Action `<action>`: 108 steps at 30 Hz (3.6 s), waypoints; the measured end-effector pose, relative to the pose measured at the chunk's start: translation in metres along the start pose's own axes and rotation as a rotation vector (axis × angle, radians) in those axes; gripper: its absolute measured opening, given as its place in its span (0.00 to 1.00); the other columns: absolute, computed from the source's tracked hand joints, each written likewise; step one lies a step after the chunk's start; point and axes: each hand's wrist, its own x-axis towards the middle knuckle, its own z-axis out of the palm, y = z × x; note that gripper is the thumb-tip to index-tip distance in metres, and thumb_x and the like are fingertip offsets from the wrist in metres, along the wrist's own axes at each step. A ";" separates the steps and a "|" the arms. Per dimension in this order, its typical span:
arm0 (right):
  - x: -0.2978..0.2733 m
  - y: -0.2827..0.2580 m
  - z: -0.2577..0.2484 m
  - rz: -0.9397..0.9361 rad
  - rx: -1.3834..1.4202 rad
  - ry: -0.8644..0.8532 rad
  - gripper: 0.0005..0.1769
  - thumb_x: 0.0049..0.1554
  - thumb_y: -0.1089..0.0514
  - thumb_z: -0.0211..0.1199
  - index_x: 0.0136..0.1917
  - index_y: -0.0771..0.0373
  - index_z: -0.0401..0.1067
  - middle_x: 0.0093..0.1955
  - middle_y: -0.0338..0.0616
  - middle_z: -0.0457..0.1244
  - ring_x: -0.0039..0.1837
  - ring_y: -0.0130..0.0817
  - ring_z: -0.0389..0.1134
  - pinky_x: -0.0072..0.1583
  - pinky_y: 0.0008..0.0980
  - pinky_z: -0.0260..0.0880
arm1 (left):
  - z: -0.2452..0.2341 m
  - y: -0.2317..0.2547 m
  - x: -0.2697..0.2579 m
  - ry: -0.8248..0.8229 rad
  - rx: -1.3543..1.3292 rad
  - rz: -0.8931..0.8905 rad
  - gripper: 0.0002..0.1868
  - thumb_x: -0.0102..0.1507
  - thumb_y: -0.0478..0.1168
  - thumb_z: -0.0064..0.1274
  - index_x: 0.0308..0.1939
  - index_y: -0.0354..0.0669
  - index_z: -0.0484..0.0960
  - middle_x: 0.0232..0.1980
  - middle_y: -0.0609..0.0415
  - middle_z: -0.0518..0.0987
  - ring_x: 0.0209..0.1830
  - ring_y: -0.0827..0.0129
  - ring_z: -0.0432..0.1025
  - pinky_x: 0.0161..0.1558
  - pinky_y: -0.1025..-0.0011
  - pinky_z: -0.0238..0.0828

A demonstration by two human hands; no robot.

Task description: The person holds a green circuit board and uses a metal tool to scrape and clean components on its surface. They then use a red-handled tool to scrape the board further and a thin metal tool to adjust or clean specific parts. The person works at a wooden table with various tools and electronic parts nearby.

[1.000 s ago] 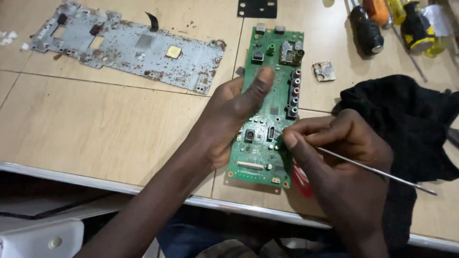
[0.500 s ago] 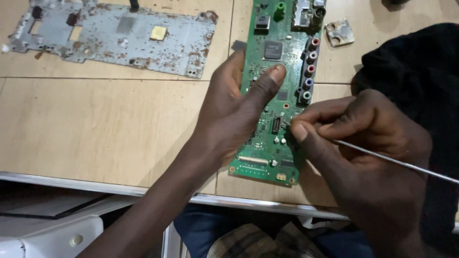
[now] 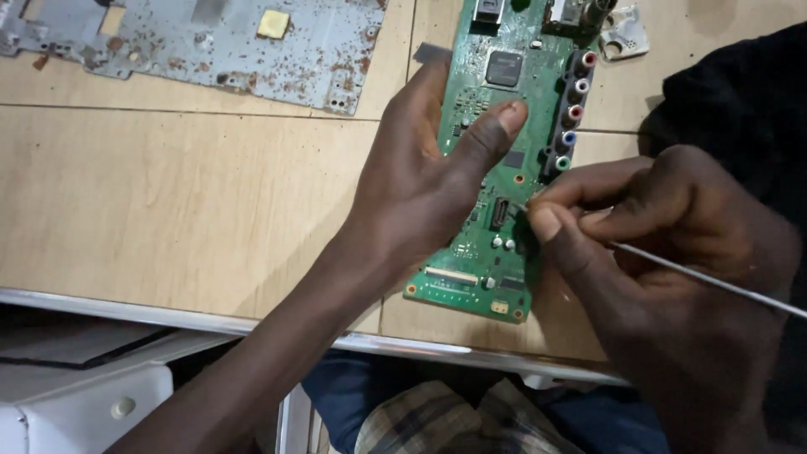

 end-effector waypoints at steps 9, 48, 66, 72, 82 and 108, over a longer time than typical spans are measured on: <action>-0.004 0.004 -0.009 0.181 0.001 0.075 0.25 0.58 0.69 0.73 0.52 0.68 0.54 0.47 0.53 0.70 0.49 0.34 0.77 0.40 0.18 0.65 | -0.006 0.008 0.007 -0.137 -0.148 0.050 0.35 0.57 0.65 0.49 0.57 0.44 0.76 0.58 0.49 0.81 0.60 0.60 0.77 0.61 0.61 0.73; 0.028 -0.001 -0.016 -0.390 -0.177 -0.144 0.06 0.65 0.63 0.65 0.46 0.65 0.71 0.41 0.40 0.65 0.39 0.27 0.67 0.44 0.27 0.63 | 0.011 0.003 0.006 -0.031 -0.187 0.124 0.23 0.62 0.55 0.53 0.52 0.42 0.79 0.50 0.53 0.84 0.51 0.67 0.78 0.53 0.69 0.76; 0.022 0.011 -0.014 -0.406 -0.106 -0.158 0.09 0.62 0.73 0.54 0.45 0.61 0.62 0.41 0.42 0.61 0.38 0.33 0.60 0.44 0.31 0.61 | 0.014 0.009 0.003 0.070 0.112 -0.081 0.55 0.60 0.63 0.48 0.79 0.35 0.43 0.84 0.36 0.40 0.84 0.45 0.36 0.74 0.47 0.40; 0.023 0.006 -0.010 -0.405 -0.087 -0.138 0.09 0.68 0.60 0.56 0.47 0.67 0.67 0.42 0.45 0.62 0.37 0.31 0.65 0.39 0.28 0.67 | 0.013 0.002 0.001 0.056 0.092 -0.010 0.56 0.60 0.65 0.47 0.79 0.34 0.43 0.84 0.34 0.40 0.84 0.41 0.35 0.75 0.45 0.39; 0.022 0.004 -0.011 -0.395 -0.062 -0.118 0.07 0.63 0.74 0.58 0.45 0.65 0.67 0.40 0.43 0.61 0.40 0.32 0.61 0.42 0.29 0.63 | 0.013 0.006 0.004 0.064 0.092 -0.096 0.59 0.56 0.69 0.45 0.80 0.37 0.44 0.84 0.37 0.41 0.84 0.46 0.37 0.73 0.48 0.43; 0.018 0.007 -0.013 -0.423 -0.023 -0.154 0.04 0.64 0.70 0.58 0.46 0.65 0.66 0.43 0.46 0.62 0.40 0.36 0.60 0.44 0.34 0.57 | 0.013 0.021 -0.006 0.061 0.139 -0.218 0.60 0.53 0.69 0.45 0.81 0.45 0.42 0.85 0.37 0.38 0.83 0.40 0.39 0.70 0.36 0.49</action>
